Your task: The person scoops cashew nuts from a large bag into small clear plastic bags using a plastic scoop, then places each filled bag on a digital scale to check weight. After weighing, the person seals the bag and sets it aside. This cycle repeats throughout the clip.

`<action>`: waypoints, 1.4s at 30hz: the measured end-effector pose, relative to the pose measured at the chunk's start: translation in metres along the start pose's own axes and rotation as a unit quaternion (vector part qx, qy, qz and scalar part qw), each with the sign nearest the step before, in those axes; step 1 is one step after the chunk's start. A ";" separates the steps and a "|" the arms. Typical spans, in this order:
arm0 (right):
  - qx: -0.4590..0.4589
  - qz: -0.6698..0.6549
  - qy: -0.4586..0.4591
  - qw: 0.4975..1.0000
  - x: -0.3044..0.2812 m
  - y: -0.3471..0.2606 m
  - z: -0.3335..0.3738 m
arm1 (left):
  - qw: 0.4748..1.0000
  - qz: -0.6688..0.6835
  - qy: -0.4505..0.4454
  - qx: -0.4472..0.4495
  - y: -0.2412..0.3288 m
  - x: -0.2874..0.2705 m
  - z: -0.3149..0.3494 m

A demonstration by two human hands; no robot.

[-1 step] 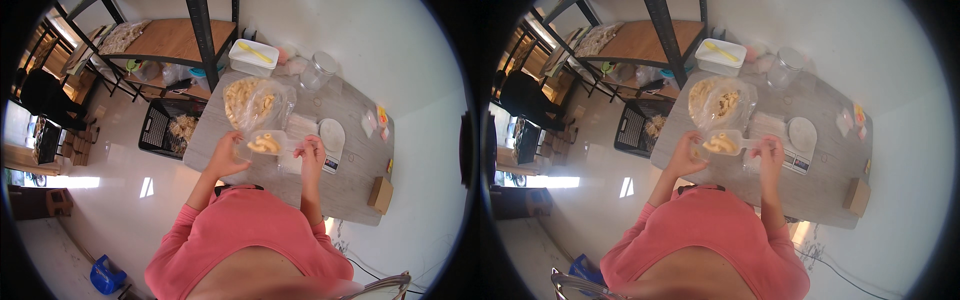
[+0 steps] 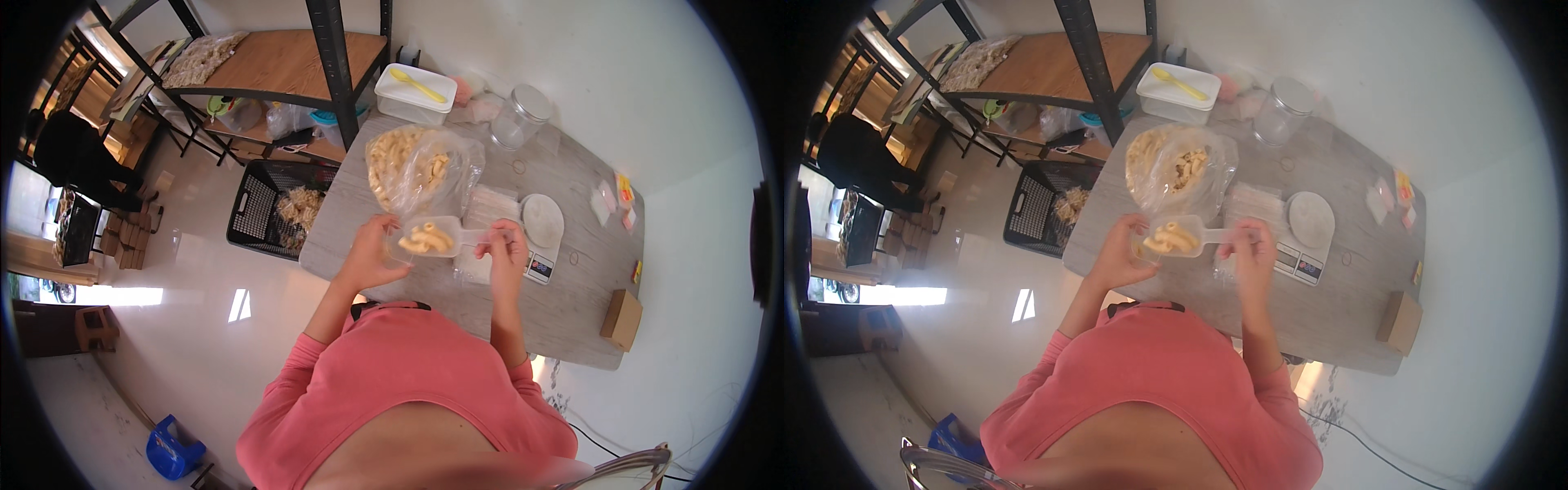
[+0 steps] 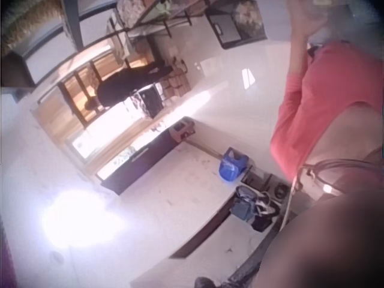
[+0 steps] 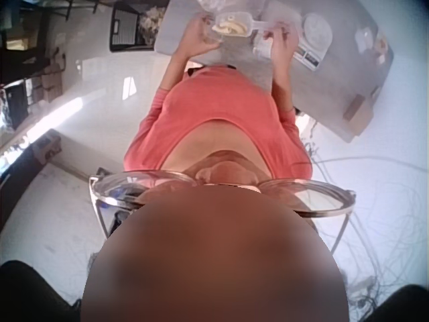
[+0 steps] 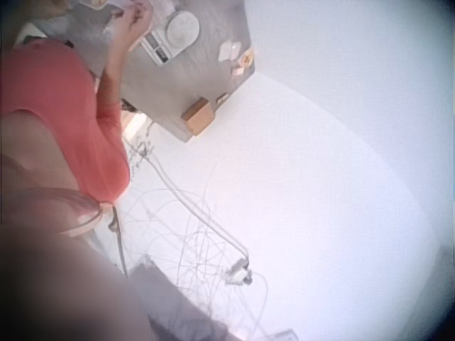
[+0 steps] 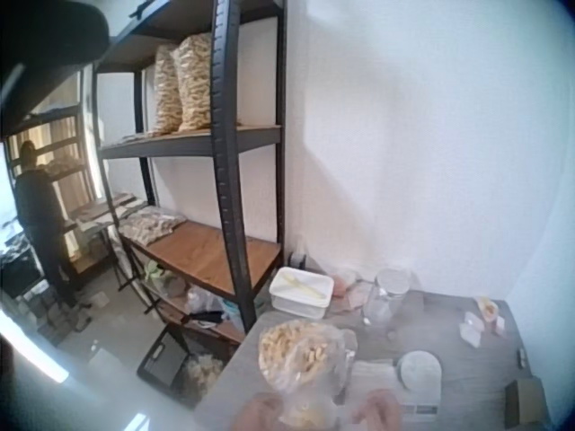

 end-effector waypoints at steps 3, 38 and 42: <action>-0.216 0.248 -0.147 0.933 0.058 -0.039 0.032 | 0.997 -0.061 -0.017 0.039 0.013 0.004 0.001; -0.362 0.273 0.076 0.888 0.057 0.006 -0.033 | 0.959 0.159 0.018 -0.235 -0.110 -0.003 0.001; -0.348 0.266 0.110 0.892 0.037 0.000 -0.015 | 0.970 0.137 0.027 -0.202 -0.110 -0.006 -0.005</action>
Point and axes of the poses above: each hand's wrist, its own z-axis away from the middle knuckle, its own x-axis out of the palm, y = z × x, the point moved 10 cm from there along -z, towards the middle knuckle, and after that the axes turned 13 degrees about y, right-handed, at the moved point
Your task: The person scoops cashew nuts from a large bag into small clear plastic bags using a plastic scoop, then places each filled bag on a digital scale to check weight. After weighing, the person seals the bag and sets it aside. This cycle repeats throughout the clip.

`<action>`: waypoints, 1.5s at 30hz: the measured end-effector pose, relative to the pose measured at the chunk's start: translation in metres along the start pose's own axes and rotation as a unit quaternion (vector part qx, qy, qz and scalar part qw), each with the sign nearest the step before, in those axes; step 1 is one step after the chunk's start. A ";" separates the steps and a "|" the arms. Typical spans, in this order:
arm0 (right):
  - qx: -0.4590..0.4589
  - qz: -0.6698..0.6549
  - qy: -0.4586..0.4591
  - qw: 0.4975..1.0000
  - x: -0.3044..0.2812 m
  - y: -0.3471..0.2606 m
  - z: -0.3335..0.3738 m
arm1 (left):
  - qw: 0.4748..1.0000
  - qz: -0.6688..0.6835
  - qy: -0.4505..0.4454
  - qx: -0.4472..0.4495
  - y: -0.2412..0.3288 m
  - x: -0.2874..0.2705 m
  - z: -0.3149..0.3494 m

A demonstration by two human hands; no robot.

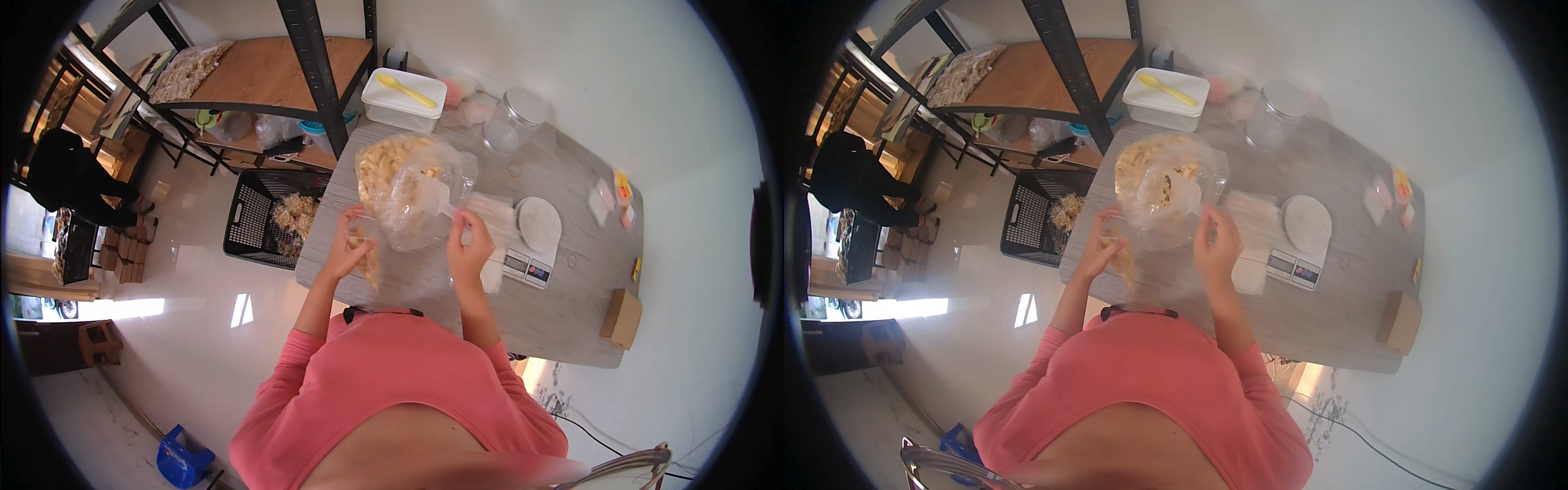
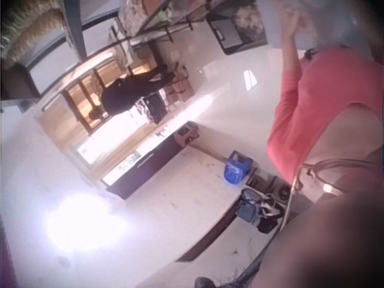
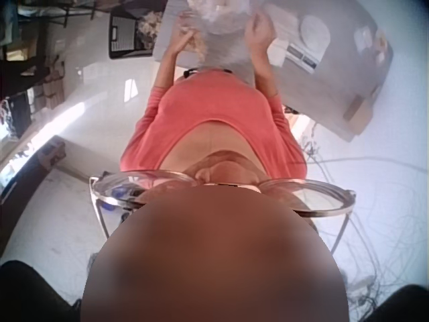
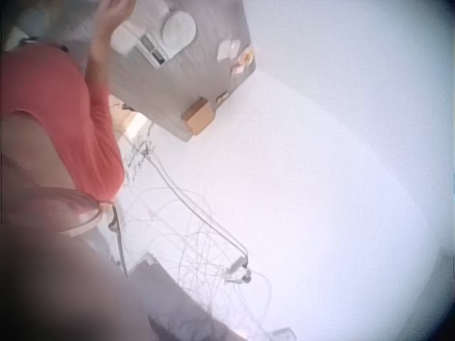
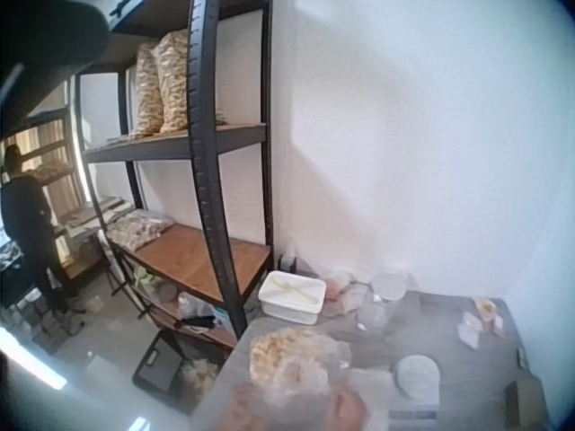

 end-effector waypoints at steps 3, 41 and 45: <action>0.153 -0.143 0.091 0.974 -0.039 0.026 0.011 | 0.998 -0.011 0.024 0.061 0.011 -0.005 0.002; -0.098 -0.025 -0.091 0.991 0.042 0.011 0.010 | 0.999 0.034 0.024 0.001 0.011 0.010 0.028; -0.118 -0.013 -0.092 0.989 0.040 0.010 0.015 | 0.998 0.047 0.018 -0.022 0.001 0.012 0.023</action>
Point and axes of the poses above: each hand's wrist, its own z-axis away from the middle knuckle, its own x-axis out of the palm, y = z × x, the point moved 10 cm from there along -z, towards the middle knuckle, and after that the axes turned 13 degrees about y, right-handed, at the moved point
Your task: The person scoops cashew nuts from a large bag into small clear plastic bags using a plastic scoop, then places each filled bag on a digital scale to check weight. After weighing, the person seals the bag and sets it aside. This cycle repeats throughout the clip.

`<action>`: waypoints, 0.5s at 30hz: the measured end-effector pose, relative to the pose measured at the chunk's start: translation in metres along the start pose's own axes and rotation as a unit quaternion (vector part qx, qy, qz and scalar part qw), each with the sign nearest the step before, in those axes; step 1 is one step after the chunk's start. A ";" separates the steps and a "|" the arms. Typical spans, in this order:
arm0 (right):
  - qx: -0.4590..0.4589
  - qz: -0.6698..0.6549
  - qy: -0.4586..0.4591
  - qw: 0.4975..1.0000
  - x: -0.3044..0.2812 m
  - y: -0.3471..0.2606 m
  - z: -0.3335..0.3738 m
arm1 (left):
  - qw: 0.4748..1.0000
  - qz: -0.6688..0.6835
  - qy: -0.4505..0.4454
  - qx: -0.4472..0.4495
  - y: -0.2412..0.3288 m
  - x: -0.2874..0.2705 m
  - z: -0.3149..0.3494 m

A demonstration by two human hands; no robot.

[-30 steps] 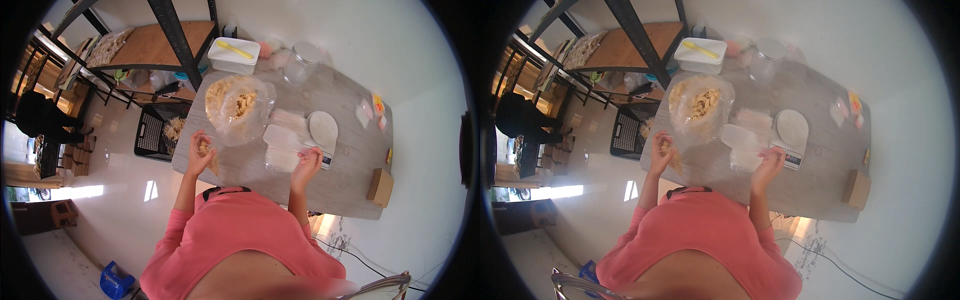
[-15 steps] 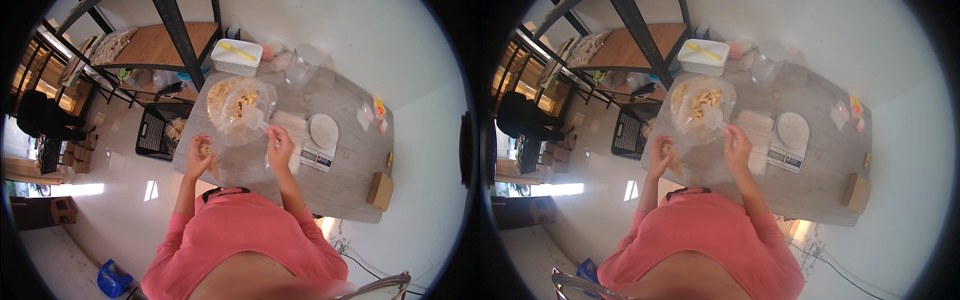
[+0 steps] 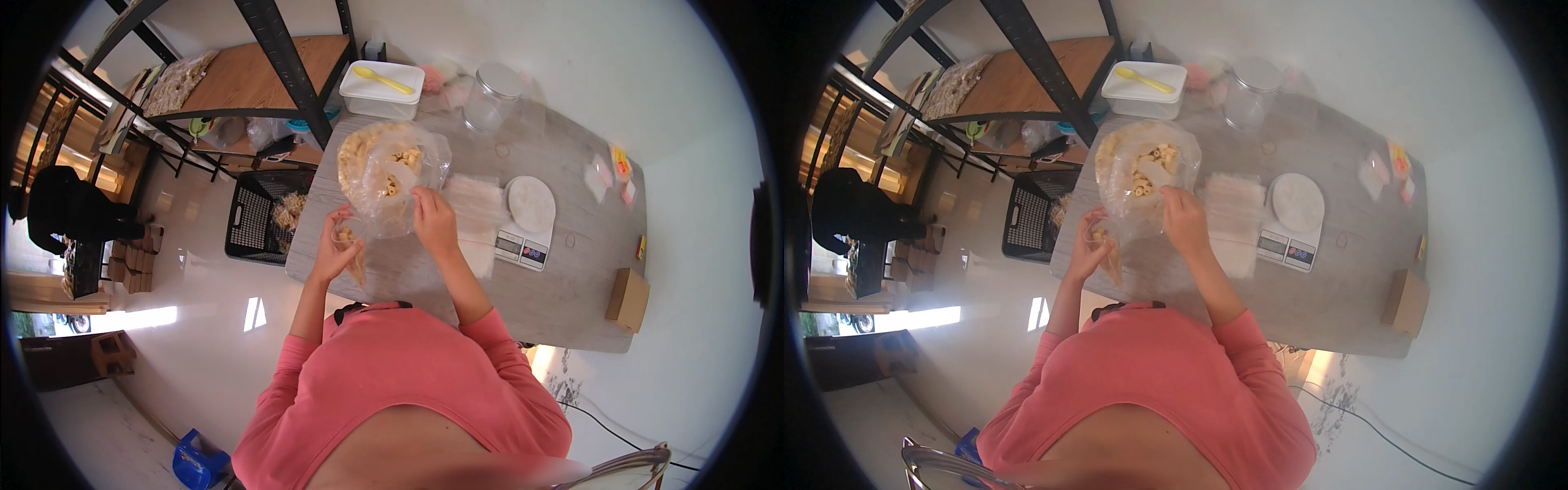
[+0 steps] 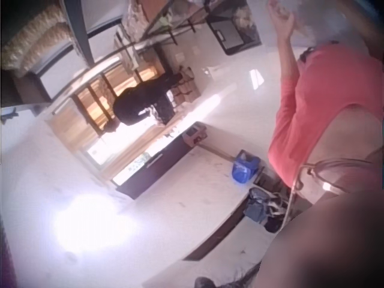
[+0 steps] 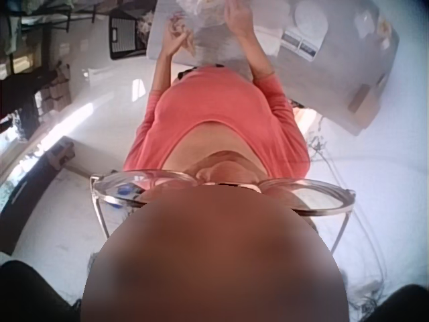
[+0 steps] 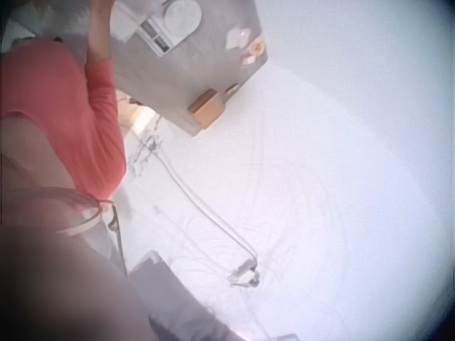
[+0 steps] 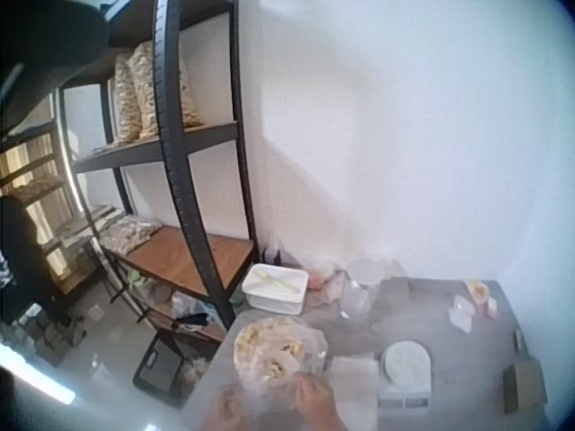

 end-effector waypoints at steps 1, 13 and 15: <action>-0.008 0.001 0.004 1.000 -0.001 -0.002 0.000 | 1.000 -0.002 -0.006 0.005 0.000 0.001 -0.001; -0.066 0.128 -0.089 0.986 0.023 -0.015 -0.009 | 1.000 -0.001 -0.021 0.006 -0.003 0.002 -0.007; -0.090 0.135 -0.094 0.982 0.029 -0.020 -0.013 | 1.000 0.000 -0.025 0.007 -0.002 0.002 -0.006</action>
Point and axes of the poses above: each hand's wrist, its own z-axis away from the middle knuckle, its own x-axis out of the palm, y = z × x, the point moved 10 cm from there along -z, towards the middle knuckle, and after that the axes turned 13 degrees about y, right-handed, at the moved point
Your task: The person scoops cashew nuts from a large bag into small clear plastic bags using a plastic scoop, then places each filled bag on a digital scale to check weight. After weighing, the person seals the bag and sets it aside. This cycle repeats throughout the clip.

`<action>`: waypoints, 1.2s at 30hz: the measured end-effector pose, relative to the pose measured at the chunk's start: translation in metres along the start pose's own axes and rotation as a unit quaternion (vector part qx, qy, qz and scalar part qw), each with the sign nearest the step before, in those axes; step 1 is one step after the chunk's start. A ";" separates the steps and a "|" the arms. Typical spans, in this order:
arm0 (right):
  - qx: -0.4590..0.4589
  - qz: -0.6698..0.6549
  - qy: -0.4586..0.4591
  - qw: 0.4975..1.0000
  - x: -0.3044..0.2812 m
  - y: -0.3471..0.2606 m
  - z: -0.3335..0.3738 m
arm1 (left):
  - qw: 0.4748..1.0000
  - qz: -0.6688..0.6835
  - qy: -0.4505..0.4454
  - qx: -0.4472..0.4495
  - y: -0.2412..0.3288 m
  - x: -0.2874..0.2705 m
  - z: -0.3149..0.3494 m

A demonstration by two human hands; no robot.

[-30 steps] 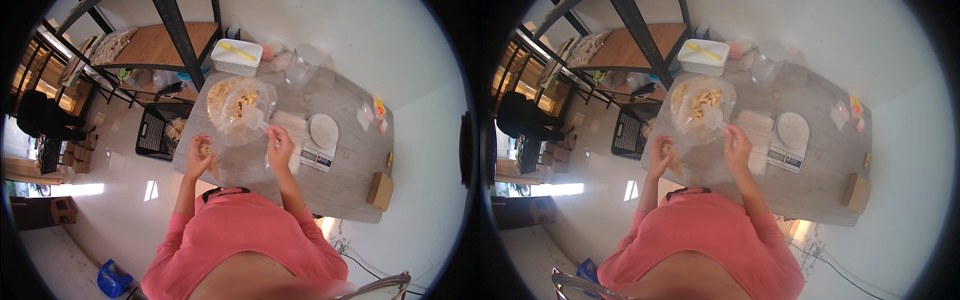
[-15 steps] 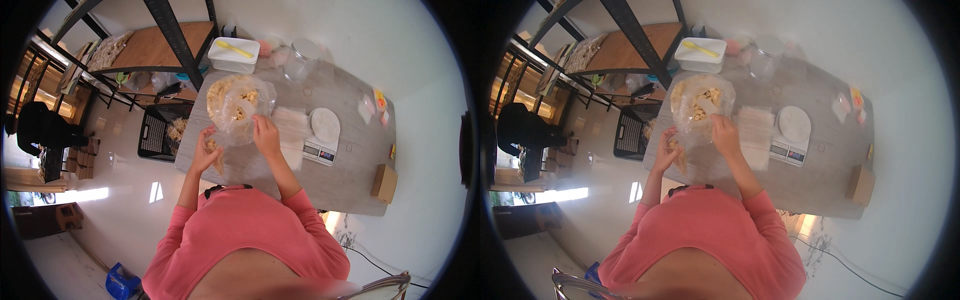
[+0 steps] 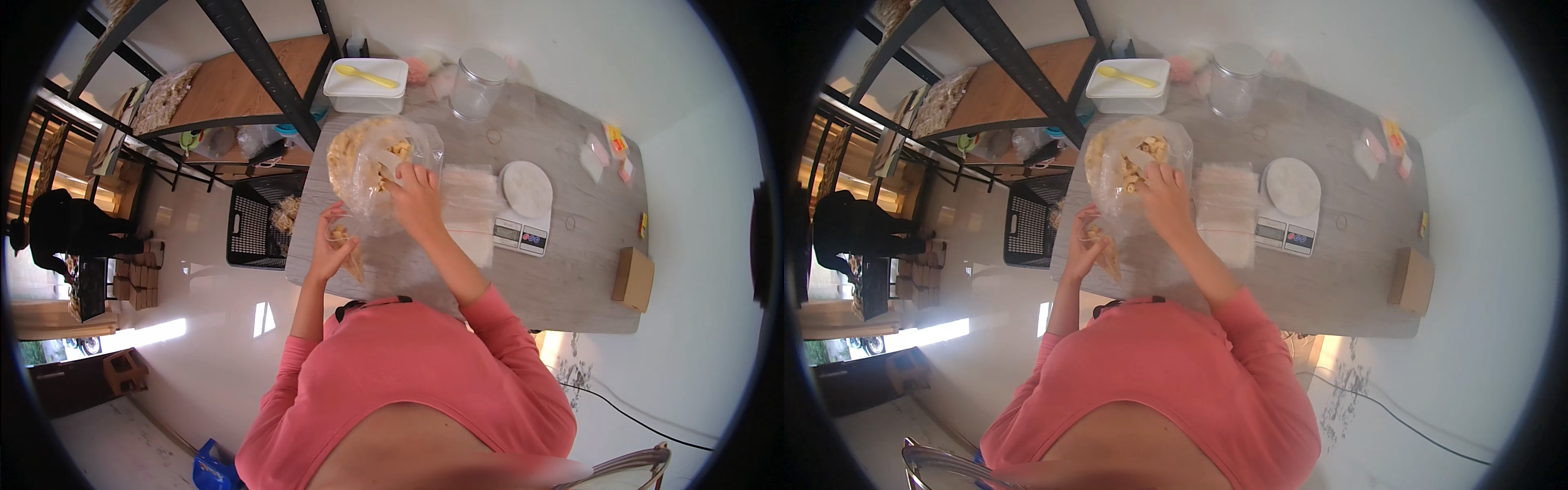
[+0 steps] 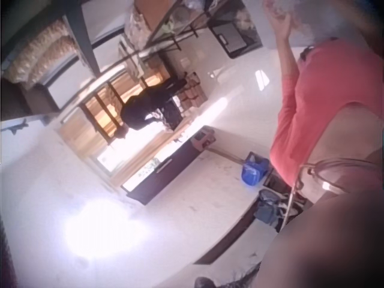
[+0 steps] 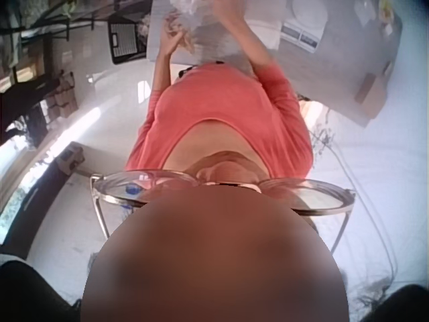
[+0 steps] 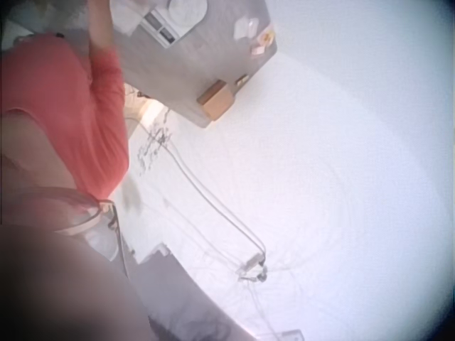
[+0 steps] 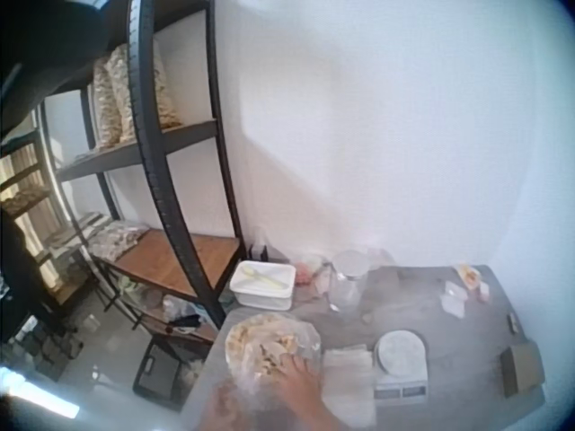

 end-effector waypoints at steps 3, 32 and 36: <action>-0.035 0.031 -0.021 0.999 0.011 -0.002 -0.007 | 1.000 -0.006 0.005 -0.008 -0.001 -0.002 0.001; -0.090 0.123 -0.058 0.987 0.115 0.018 -0.018 | 0.999 -0.017 0.022 0.041 0.007 -0.011 0.003; -0.058 0.120 -0.074 0.988 0.111 0.020 -0.018 | 0.999 -0.018 0.023 0.040 0.006 -0.013 0.003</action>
Point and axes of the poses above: each hand's wrist, its own z-axis away from the middle knuckle, its own x-axis out of the palm, y = z × x, the point moved 10 cm from there along -z, towards the middle knuckle, and after that the axes turned 13 degrees about y, right-handed, at the moved point
